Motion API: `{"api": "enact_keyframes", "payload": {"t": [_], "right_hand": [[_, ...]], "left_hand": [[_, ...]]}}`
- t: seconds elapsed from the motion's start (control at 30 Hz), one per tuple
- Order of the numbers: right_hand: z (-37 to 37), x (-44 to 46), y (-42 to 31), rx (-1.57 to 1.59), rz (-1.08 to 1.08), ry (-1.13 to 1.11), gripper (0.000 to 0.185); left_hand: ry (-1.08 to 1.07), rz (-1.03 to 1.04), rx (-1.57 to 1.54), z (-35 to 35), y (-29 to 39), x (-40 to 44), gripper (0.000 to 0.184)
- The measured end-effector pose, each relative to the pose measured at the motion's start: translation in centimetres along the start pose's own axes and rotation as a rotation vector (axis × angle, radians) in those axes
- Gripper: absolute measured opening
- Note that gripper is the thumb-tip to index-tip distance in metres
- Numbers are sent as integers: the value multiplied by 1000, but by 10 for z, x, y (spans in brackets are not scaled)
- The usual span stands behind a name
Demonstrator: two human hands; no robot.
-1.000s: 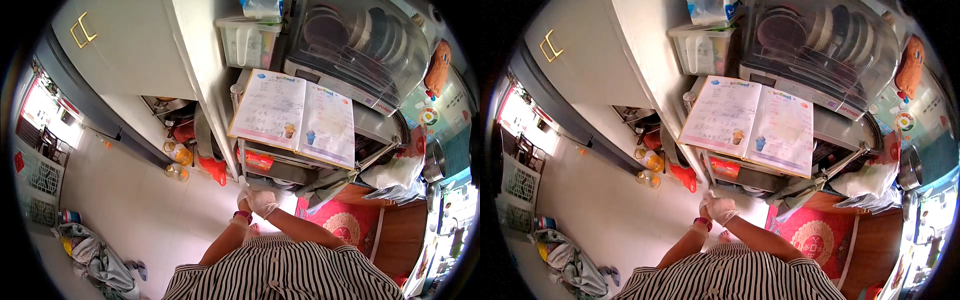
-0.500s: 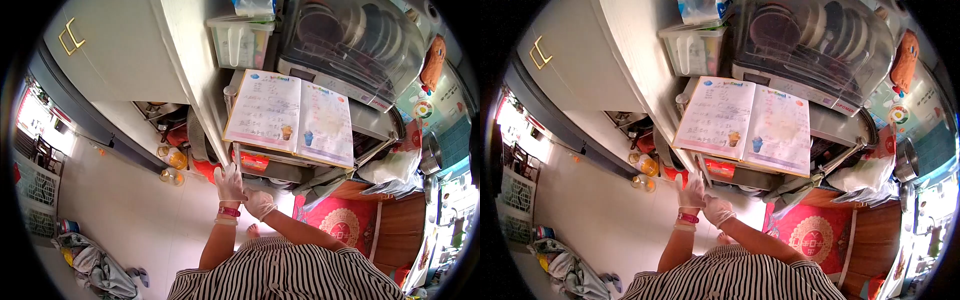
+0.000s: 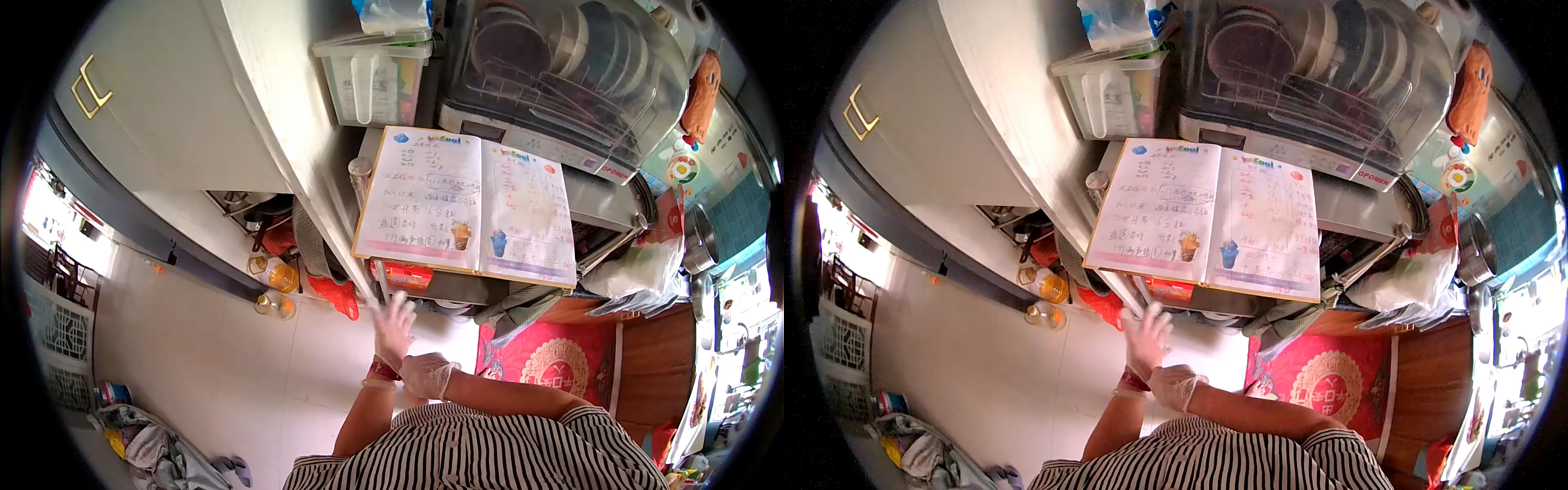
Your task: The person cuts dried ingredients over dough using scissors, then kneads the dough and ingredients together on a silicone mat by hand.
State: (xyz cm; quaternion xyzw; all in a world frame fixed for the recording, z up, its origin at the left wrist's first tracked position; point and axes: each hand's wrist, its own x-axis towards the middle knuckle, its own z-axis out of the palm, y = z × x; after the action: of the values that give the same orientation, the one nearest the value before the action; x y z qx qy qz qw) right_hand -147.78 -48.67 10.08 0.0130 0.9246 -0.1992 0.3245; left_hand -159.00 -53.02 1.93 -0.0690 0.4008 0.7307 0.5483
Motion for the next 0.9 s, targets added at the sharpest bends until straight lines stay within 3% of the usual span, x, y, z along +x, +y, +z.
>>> {"api": "enact_keyframes", "payload": {"t": [0.03,0.1,0.13,0.17,0.2,0.23,0.27,0.33,0.37,0.43,0.47,0.5,0.53,0.57,0.6,0.7,0.77,0.83,0.87,0.9], "right_hand": [[13,3,7,2,3,0,27],[60,26,38,-95,-185,559,30],[85,51,59,-5,-216,757,23],[78,50,53,872,-104,545,19],[73,49,48,1781,106,581,17],[58,42,43,2043,163,559,17],[65,45,50,2046,159,557,17],[77,48,69,2370,-124,279,21],[78,49,71,2370,-124,278,21],[51,35,59,1904,43,308,40],[57,40,69,1523,49,292,59],[57,42,69,1524,51,298,59],[55,45,66,1035,210,508,63],[52,49,63,527,347,680,66],[20,31,47,473,406,634,59],[8,51,51,400,399,566,57],[-1,56,42,381,333,606,57],[4,66,37,382,298,636,53],[9,65,42,319,176,652,48],[7,57,40,319,176,652,48]], "left_hand": [[-2,-3,0,-14,-8,12,96],[-123,196,370,-47,-31,52,101],[17,204,393,-35,-25,49,101],[17,205,390,-33,-27,52,101],[44,200,411,-29,-24,52,99],[72,194,434,-25,-21,52,97],[130,156,358,-22,-19,49,97],[125,60,348,-24,-15,44,96],[119,-36,334,-25,-15,41,95],[210,-48,160,-37,-38,46,93],[93,243,496,-71,-59,68,94],[43,477,997,-74,-64,69,83],[118,767,1470,-84,-75,74,85],[117,769,1470,-93,-79,87,85],[13,475,670,-120,-94,116,82],[209,282,811,-97,-65,93,69],[207,461,1222,-108,-62,105,59],[344,713,1704,-95,-48,94,53],[361,436,1899,-85,-39,91,58],[338,315,1972,-103,-49,104,65]]}}
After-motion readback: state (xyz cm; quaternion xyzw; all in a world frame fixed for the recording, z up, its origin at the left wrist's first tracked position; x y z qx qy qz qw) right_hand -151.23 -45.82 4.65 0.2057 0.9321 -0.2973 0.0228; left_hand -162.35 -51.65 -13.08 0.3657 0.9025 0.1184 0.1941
